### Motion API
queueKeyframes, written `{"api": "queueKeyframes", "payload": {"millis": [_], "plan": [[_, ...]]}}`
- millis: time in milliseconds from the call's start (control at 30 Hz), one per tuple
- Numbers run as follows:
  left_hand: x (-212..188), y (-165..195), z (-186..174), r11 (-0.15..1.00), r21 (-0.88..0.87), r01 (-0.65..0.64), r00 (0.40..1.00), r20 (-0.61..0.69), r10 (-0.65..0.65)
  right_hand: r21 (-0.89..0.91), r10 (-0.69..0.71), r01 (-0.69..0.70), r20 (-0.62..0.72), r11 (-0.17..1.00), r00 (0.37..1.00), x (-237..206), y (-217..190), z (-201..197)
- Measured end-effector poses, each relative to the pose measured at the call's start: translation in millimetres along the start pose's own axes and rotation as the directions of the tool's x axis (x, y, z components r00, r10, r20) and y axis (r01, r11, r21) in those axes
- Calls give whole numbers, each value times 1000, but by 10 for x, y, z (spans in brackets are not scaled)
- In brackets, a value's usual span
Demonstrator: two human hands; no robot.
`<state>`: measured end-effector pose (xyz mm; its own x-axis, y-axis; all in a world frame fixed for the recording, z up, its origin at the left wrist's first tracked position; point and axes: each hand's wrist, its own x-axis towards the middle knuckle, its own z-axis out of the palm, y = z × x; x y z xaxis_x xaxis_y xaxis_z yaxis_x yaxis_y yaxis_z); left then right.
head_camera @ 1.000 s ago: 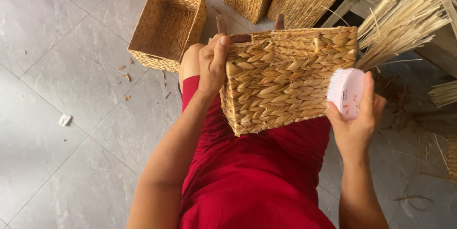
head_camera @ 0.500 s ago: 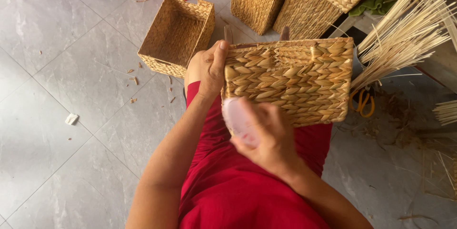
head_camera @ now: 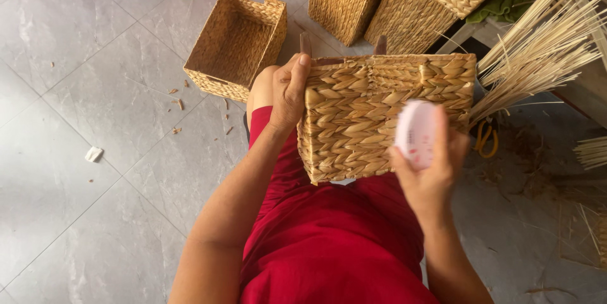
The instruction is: The person sits on the floor with a woven water-hyacinth basket on their lap and brushes its woven surface with a pink brush to remove loose fibers, rotating the basket to brush different sides. They briefly pick up scissors to trim the weave, then resume brushing the exterior and inside of the basket.
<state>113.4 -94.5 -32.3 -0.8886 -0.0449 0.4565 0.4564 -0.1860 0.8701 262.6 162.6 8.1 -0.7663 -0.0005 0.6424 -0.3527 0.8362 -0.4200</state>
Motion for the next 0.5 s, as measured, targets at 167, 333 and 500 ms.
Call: {"api": "queueKeyframes", "payload": {"millis": [167, 333, 500], "plan": [[-15, 83, -51, 991, 37, 132, 991, -35, -130, 136, -183, 156, 223, 978, 957, 99, -847, 137], [-29, 139, -65, 979, 156, 135, 991, -14, -135, 240, -325, 273, 216, 932, 921, 44, -937, 216], [7, 48, 11, 1000, 13, 20, 1000, 15, -20, -22, -131, 133, 52, 991, 990, 125, -235, 29]]}}
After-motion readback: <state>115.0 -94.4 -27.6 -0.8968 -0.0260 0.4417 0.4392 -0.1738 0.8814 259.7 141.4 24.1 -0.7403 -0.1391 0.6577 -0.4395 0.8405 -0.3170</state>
